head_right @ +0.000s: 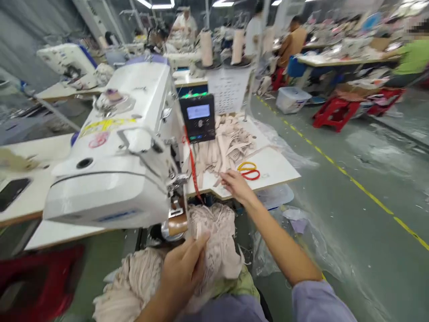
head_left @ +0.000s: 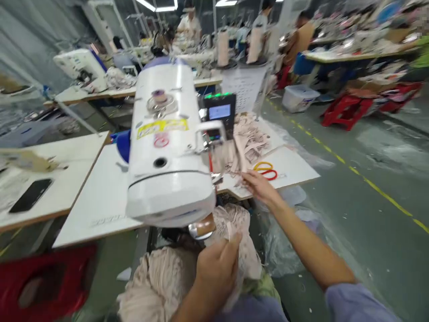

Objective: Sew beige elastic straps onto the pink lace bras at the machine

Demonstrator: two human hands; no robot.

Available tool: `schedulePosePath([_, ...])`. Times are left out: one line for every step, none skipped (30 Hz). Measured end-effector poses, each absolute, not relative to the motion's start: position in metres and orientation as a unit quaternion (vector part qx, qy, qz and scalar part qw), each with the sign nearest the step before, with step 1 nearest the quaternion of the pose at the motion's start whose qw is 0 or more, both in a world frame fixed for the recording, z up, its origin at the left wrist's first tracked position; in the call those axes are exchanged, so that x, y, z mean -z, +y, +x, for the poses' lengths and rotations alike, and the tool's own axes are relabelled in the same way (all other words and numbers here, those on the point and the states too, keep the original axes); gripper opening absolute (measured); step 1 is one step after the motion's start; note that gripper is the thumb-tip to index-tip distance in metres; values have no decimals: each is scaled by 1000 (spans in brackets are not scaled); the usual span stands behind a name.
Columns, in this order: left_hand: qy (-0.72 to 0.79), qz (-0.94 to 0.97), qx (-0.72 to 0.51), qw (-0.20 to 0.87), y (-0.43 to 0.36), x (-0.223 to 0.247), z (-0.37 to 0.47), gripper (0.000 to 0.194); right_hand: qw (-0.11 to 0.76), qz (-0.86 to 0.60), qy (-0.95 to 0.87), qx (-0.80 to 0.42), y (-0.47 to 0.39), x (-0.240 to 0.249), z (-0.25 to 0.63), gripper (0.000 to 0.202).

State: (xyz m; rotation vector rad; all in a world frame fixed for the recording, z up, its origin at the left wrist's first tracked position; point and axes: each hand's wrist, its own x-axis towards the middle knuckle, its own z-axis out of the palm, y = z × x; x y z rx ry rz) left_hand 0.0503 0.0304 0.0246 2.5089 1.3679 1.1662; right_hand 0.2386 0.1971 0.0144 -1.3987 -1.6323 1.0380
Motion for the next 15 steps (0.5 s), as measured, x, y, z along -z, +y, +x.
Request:
schedulePosePath([462, 808, -367, -7, 32, -29, 42, 29, 373, -531, -620, -441, 186, -16, 237, 48])
schedulePosePath([488, 798, -352, -33, 33, -32, 34, 28, 378, -513, -595, -490, 174, -18, 236, 49])
schedulePosePath([517, 786, -336, -51, 33, -34, 26, 28, 385, -487, -542, -566, 162, -22, 233, 49])
schedulePosePath([544, 774, -319, -62, 33, -34, 20, 29, 374, -467, -501, -626, 151, -26, 229, 49])
schedulePosePath([566, 764, -303, -62, 32, -35, 15, 31, 362, -449, -467, -670, 141, -30, 225, 50])
schedulePosePath([583, 756, -292, -51, 30, -35, 11, 32, 348, -437, -447, -698, 133, -33, 219, 49])
schedulePosePath([598, 747, -288, -26, 29, -35, 7, 32, 338, -431, -449, -706, 128, -36, 214, 49])
schedulePosePath([609, 739, -288, 10, 28, -36, 4, 32, 334, -428, -459, -703, 125, -38, 208, 47])
schedulePosePath([616, 731, -289, 55, 28, -36, 1, 32, 331, -426, -475, -695, 125, -40, 203, 44])
schedulePosePath([618, 723, -292, 102, 27, -37, -2, 33, 328, -424, -493, -685, 127, -41, 198, 40])
schedulePosePath([616, 716, -295, 144, 28, -36, -5, 33, 325, -423, -511, -674, 130, -41, 194, 36])
schedulePosePath([611, 713, -295, 179, 28, -36, -9, 34, 320, -423, -530, -661, 133, -42, 190, 31])
schedulePosePath([605, 710, -294, 208, 29, -35, -12, 35, 316, -423, -550, -646, 138, -42, 187, 27])
schedulePosePath([599, 708, -294, 232, 29, -34, -15, 36, 315, -424, -573, -627, 142, -42, 184, 23])
schedulePosePath([594, 705, -293, 255, 30, -33, -18, 37, 317, -424, -597, -602, 145, -43, 181, 20])
